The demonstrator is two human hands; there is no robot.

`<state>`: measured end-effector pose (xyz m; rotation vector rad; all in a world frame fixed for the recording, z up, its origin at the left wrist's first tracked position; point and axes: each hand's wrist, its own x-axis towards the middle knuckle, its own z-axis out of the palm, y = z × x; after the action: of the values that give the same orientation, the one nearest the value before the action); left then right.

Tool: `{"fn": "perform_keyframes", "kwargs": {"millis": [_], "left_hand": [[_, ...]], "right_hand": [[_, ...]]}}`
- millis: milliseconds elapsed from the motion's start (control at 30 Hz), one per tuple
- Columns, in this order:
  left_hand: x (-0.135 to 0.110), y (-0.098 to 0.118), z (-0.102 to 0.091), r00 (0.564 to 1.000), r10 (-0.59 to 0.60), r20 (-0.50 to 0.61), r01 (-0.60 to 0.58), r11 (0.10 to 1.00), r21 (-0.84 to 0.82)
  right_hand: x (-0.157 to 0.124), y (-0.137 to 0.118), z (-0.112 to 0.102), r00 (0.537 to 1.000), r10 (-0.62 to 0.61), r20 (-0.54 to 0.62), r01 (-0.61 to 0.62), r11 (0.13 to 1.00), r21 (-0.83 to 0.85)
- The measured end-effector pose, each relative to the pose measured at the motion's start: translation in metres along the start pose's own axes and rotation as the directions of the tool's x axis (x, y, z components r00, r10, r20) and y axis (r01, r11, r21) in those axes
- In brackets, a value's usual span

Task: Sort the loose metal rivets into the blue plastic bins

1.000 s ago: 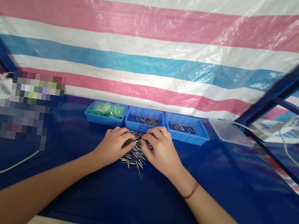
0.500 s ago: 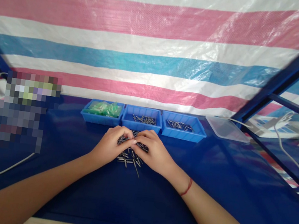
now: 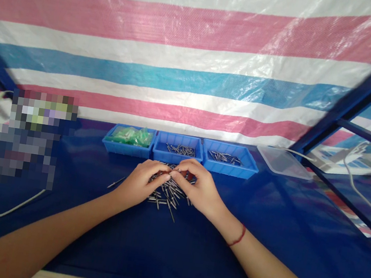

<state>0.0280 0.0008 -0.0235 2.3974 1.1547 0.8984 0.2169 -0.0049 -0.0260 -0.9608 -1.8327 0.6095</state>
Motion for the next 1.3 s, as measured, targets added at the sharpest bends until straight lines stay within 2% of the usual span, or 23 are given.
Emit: {"fn": "perform_keyframes", "kwargs": {"millis": [133, 267, 500, 600, 667, 767, 867, 933, 1033, 1100, 1200, 1233, 1300], "left_hand": [[-0.001, 0.000, 0.001, 0.998, 0.028, 0.053, -0.030, 0.998, 0.049], [-0.002, -0.001, 0.000, 0.999, 0.019, 0.044, -0.023, 0.997, 0.071], [0.001, 0.001, -0.003, 1.000, -0.005, 0.001, 0.005, 1.000, 0.028], [0.001, 0.001, -0.006, 0.999, -0.006, -0.051, 0.007, 1.000, 0.008], [0.002, 0.002, -0.008, 0.997, -0.001, -0.075, 0.002, 1.000, 0.013], [0.002, 0.002, -0.010, 0.998, 0.016, -0.066, -0.012, 0.998, 0.057], [0.003, 0.003, -0.018, 0.998, 0.045, -0.042, -0.039, 0.989, 0.143], [0.005, 0.004, -0.030, 0.997, 0.074, -0.009, -0.070, 0.970, 0.231], [0.008, 0.004, -0.055, 0.995, 0.068, 0.074, -0.090, 0.929, 0.358], [0.010, 0.002, -0.073, 0.997, -0.037, 0.070, 0.006, 0.912, 0.409], [0.009, -0.008, -0.092, 0.970, -0.186, 0.153, 0.089, 0.868, 0.489], [0.008, -0.012, -0.096, 0.957, -0.226, 0.182, 0.106, 0.858, 0.503], [0.005, -0.023, -0.101, 0.917, -0.321, 0.238, 0.152, 0.832, 0.533]], "right_hand": [[-0.001, 0.000, 0.002, 0.999, 0.028, -0.021, -0.027, 0.999, 0.042], [-0.003, -0.002, 0.005, 0.998, 0.043, -0.051, -0.040, 0.998, 0.056], [-0.001, -0.006, 0.000, 1.000, 0.010, -0.029, -0.009, 0.999, 0.037], [0.001, -0.006, -0.003, 1.000, -0.012, -0.016, 0.011, 0.999, -0.038], [0.001, -0.006, -0.004, 0.998, -0.064, 0.017, 0.066, 0.990, -0.125], [0.002, -0.006, -0.007, 0.982, -0.172, 0.082, 0.187, 0.950, -0.250], [0.006, -0.003, -0.016, 0.972, -0.232, 0.042, 0.231, 0.904, -0.361], [0.010, 0.004, -0.028, 0.969, -0.236, -0.071, 0.180, 0.876, -0.448], [0.016, 0.020, -0.049, 0.938, -0.206, -0.278, 0.014, 0.824, -0.566], [0.019, 0.032, -0.061, 0.919, -0.163, -0.360, -0.120, 0.754, -0.646], [0.019, 0.048, -0.069, 0.902, -0.118, -0.415, -0.276, 0.582, -0.765], [0.018, 0.052, -0.070, 0.899, -0.119, -0.422, -0.297, 0.542, -0.786], [0.017, 0.055, -0.068, 0.901, -0.134, -0.413, -0.290, 0.521, -0.803]]}}
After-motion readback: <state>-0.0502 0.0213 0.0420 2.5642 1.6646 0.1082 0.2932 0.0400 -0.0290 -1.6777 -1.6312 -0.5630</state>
